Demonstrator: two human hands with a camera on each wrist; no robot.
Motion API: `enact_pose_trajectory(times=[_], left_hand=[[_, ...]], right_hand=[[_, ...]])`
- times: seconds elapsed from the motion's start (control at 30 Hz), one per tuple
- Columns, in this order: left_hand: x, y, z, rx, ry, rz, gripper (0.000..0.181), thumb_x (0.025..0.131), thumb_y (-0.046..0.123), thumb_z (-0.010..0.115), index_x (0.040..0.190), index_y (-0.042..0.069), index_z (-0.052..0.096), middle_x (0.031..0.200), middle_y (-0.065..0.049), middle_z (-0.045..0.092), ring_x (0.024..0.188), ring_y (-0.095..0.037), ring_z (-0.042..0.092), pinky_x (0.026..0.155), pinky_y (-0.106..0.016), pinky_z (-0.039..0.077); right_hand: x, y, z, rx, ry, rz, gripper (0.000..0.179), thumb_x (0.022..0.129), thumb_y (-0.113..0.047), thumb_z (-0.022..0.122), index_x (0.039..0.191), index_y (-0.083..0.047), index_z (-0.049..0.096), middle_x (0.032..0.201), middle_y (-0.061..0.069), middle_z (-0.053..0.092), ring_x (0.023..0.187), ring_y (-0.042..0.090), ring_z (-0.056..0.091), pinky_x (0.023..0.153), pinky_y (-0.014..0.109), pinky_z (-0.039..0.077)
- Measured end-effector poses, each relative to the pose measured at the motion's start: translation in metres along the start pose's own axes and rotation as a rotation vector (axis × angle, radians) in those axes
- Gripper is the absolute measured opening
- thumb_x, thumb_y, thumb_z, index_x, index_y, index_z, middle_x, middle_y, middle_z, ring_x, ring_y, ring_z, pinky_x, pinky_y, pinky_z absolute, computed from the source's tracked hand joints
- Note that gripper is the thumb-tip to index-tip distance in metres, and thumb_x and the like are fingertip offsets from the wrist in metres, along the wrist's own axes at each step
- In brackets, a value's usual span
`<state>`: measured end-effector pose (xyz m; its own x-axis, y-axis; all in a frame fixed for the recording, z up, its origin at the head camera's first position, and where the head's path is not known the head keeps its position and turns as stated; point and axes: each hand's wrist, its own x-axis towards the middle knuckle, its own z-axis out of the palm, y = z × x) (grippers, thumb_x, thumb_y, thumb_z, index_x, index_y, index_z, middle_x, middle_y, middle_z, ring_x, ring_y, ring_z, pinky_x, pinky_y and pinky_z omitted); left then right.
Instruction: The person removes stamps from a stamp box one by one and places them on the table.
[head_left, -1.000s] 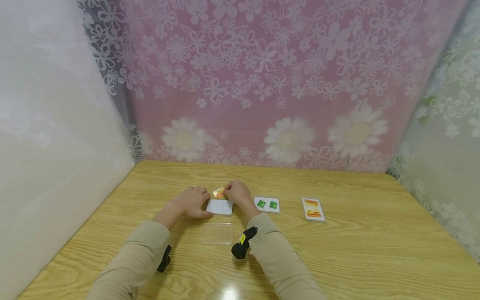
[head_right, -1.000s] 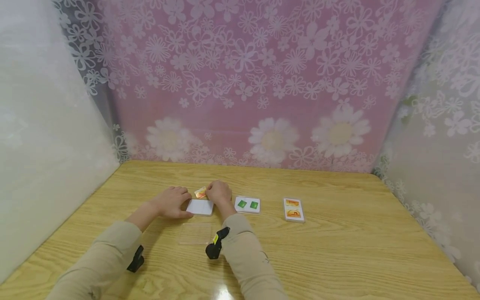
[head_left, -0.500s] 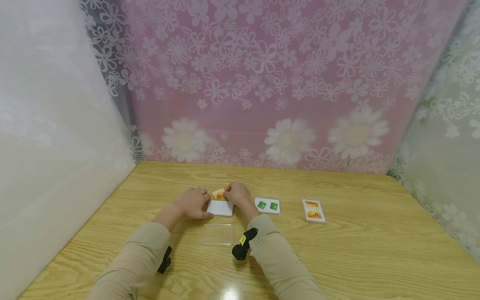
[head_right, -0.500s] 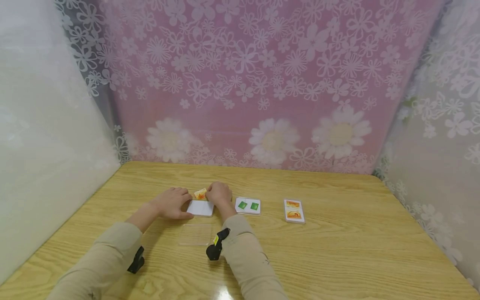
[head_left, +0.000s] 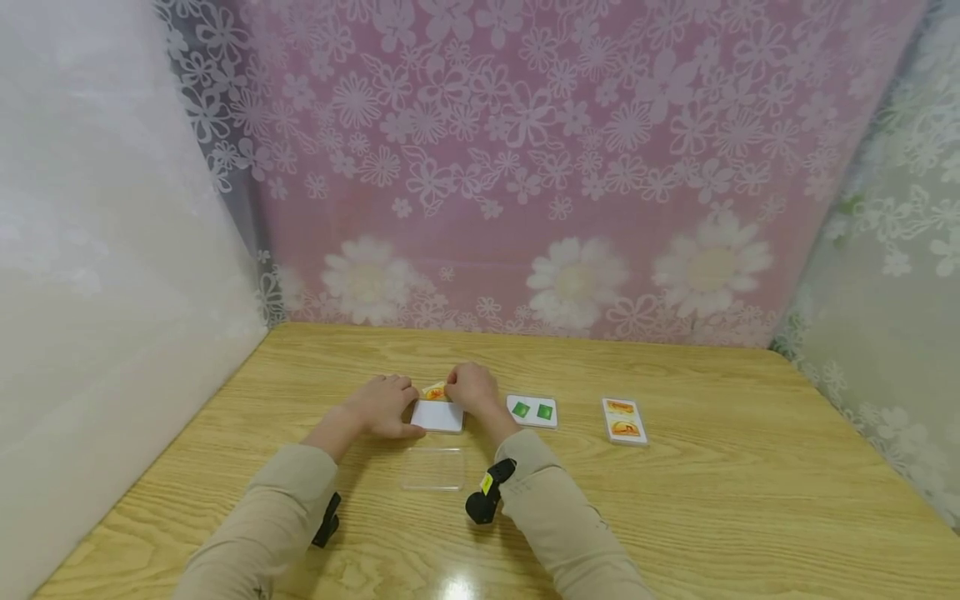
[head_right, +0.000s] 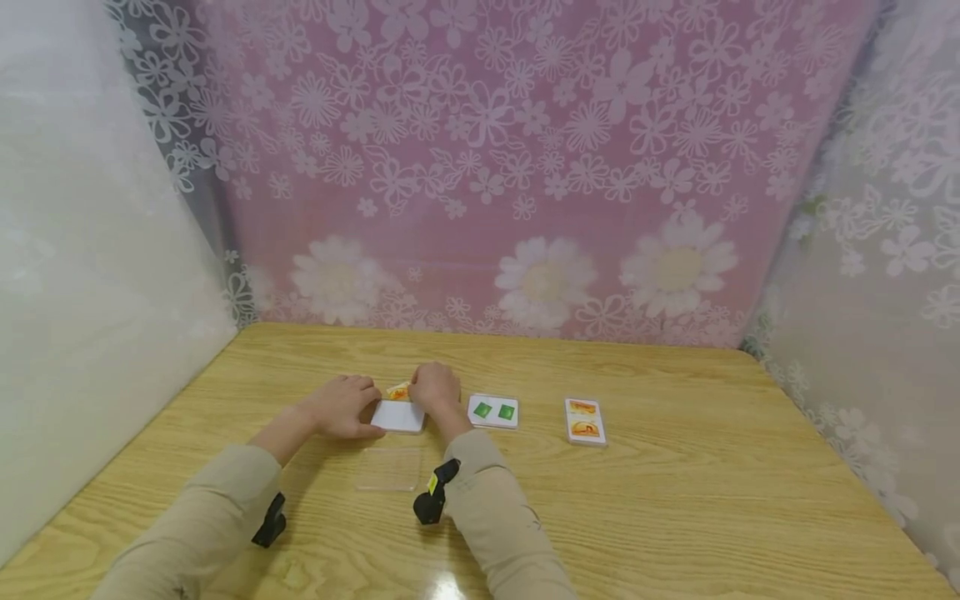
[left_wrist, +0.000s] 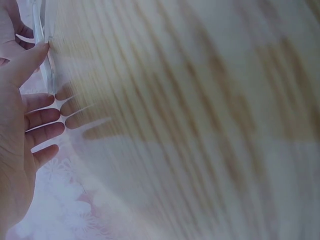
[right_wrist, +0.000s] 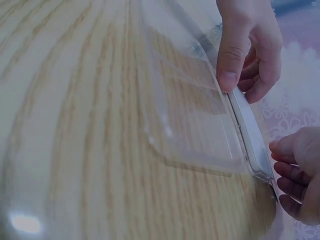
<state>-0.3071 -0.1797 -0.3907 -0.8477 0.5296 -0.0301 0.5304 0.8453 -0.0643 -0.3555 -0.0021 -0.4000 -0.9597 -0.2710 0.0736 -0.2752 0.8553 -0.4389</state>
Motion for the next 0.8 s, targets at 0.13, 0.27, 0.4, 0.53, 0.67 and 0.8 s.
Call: enact_pose_trajectory(times=[0.13, 0.27, 0.4, 0.53, 0.67, 0.8], left_hand=[[0.0, 0.001, -0.001, -0.027, -0.011, -0.022, 0.064, 0.081, 0.059, 0.058, 0.118, 0.006, 0.058, 0.108, -0.006, 0.054, 0.099, -0.024, 0.05, 0.091, -0.044, 0.039], [-0.001, 0.001, -0.003, -0.055, -0.009, -0.03, 0.063, 0.083, 0.059, 0.056, 0.118, 0.006, 0.057, 0.109, -0.006, 0.055, 0.101, -0.024, 0.05, 0.092, -0.044, 0.038], [-0.001, -0.001, -0.003, -0.072, -0.003, -0.014, 0.059, 0.086, 0.055, 0.054, 0.118, 0.005, 0.058, 0.109, -0.008, 0.057, 0.103, -0.027, 0.051, 0.093, -0.046, 0.038], [-0.002, -0.002, -0.004, -0.076, 0.003, -0.014, 0.058, 0.09, 0.052, 0.049, 0.122, 0.005, 0.057, 0.118, -0.012, 0.056, 0.113, -0.031, 0.049, 0.098, -0.05, 0.033], [-0.002, -0.003, -0.008, -0.075, 0.039, 0.001, 0.054, 0.092, 0.048, 0.049, 0.12, 0.003, 0.058, 0.119, -0.013, 0.056, 0.115, -0.033, 0.048, 0.099, -0.052, 0.032], [-0.002, -0.004, -0.012, -0.061, 0.106, 0.031, 0.046, 0.091, 0.044, 0.053, 0.111, 0.004, 0.062, 0.107, -0.01, 0.06, 0.104, -0.03, 0.054, 0.094, -0.048, 0.038]], right_hand=[[-0.002, 0.001, -0.004, 0.055, -0.003, -0.002, 0.011, 0.087, -0.02, 0.062, 0.086, -0.012, 0.068, 0.082, -0.001, 0.061, 0.07, 0.014, 0.052, 0.062, 0.028, 0.043], [-0.006, 0.002, -0.009, 0.14, -0.013, -0.019, 0.014, 0.09, -0.019, 0.059, 0.087, -0.009, 0.067, 0.078, 0.0, 0.06, 0.066, 0.014, 0.053, 0.056, 0.027, 0.042], [-0.01, 0.006, -0.015, 0.136, -0.021, -0.062, 0.017, 0.093, -0.019, 0.056, 0.094, -0.006, 0.067, 0.081, 0.001, 0.059, 0.064, 0.013, 0.052, 0.054, 0.025, 0.042], [-0.014, 0.01, -0.023, 0.097, -0.031, -0.109, 0.019, 0.094, -0.02, 0.055, 0.097, -0.005, 0.066, 0.08, 0.001, 0.059, 0.064, 0.013, 0.051, 0.056, 0.025, 0.043], [-0.019, 0.012, -0.034, 0.044, -0.027, -0.154, 0.022, 0.093, -0.023, 0.056, 0.099, -0.005, 0.067, 0.087, 0.004, 0.06, 0.071, 0.015, 0.054, 0.061, 0.028, 0.046], [-0.024, 0.015, -0.043, -0.122, 0.0, -0.228, 0.031, 0.091, -0.031, 0.059, 0.105, -0.005, 0.066, 0.099, 0.007, 0.06, 0.084, 0.019, 0.056, 0.07, 0.032, 0.048]])
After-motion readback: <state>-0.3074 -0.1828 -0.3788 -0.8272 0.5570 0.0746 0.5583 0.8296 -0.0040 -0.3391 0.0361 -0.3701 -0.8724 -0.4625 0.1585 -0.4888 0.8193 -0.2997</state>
